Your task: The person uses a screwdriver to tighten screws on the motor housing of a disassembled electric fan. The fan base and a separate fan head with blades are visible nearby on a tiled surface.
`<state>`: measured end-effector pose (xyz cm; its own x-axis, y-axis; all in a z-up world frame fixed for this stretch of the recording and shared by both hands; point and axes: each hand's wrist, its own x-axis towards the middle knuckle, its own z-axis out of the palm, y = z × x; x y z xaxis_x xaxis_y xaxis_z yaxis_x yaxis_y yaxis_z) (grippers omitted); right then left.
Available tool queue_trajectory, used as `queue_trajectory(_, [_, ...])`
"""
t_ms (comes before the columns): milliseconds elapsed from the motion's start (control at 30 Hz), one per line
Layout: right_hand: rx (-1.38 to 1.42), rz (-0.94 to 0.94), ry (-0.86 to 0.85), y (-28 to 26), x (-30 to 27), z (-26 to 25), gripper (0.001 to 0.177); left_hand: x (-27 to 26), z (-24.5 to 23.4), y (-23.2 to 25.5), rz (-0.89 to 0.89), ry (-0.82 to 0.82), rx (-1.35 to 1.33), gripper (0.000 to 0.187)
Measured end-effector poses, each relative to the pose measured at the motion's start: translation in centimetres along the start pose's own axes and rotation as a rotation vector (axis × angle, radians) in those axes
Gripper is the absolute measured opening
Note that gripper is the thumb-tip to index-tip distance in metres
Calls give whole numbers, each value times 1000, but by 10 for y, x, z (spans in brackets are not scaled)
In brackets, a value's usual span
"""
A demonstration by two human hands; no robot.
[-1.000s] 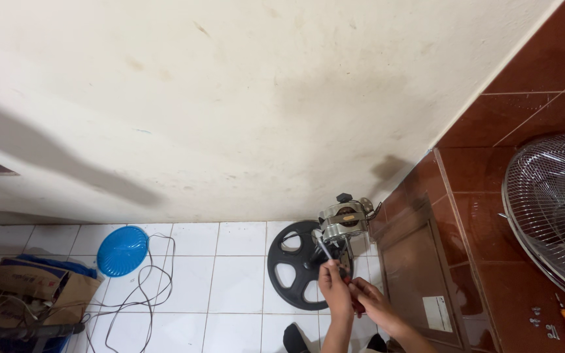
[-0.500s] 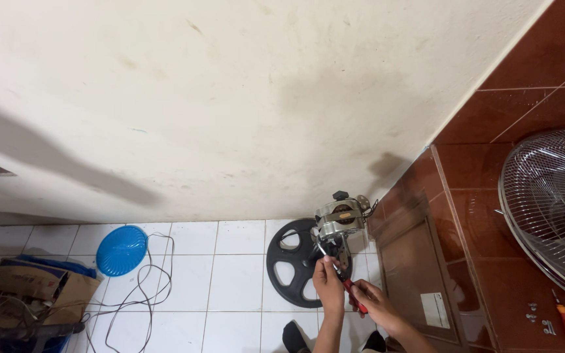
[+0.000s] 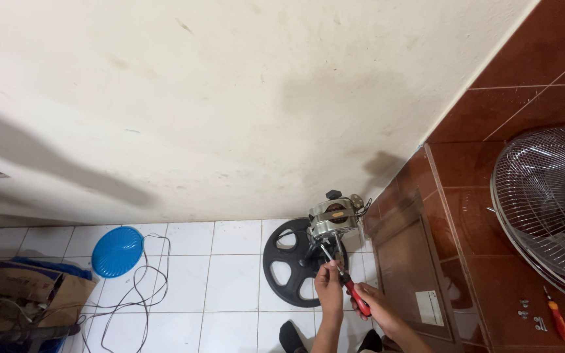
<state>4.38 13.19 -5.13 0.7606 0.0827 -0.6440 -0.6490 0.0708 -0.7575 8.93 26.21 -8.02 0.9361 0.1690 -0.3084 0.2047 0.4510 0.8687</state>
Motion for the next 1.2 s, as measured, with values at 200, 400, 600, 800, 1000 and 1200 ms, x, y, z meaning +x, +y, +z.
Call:
queue_trajectory(200, [22, -98, -7, 11, 7, -19, 38, 15, -8, 12, -357, -33, -239, 53])
queue_trajectory(400, [34, -98, 28, 24, 14, -31, 33, 20, 1, 15, -339, -106, -256, 51])
queue_trajectory(600, [2, -57, 84, 20, 0, -36, 31, 32, 6, 1, -307, -65, -268, 52])
queue_trajectory(800, [23, -43, 114, 25, 2, -41, 30, 44, 9, 0, -306, -52, -283, 62])
queue_trajectory(1000, [77, -117, 67, 35, 5, -45, 30, 51, 20, 8, -287, -56, -323, 66])
queue_trajectory(1200, [121, -118, 96, 36, 8, -48, 29, 56, 24, 12, -180, -1, -215, 76])
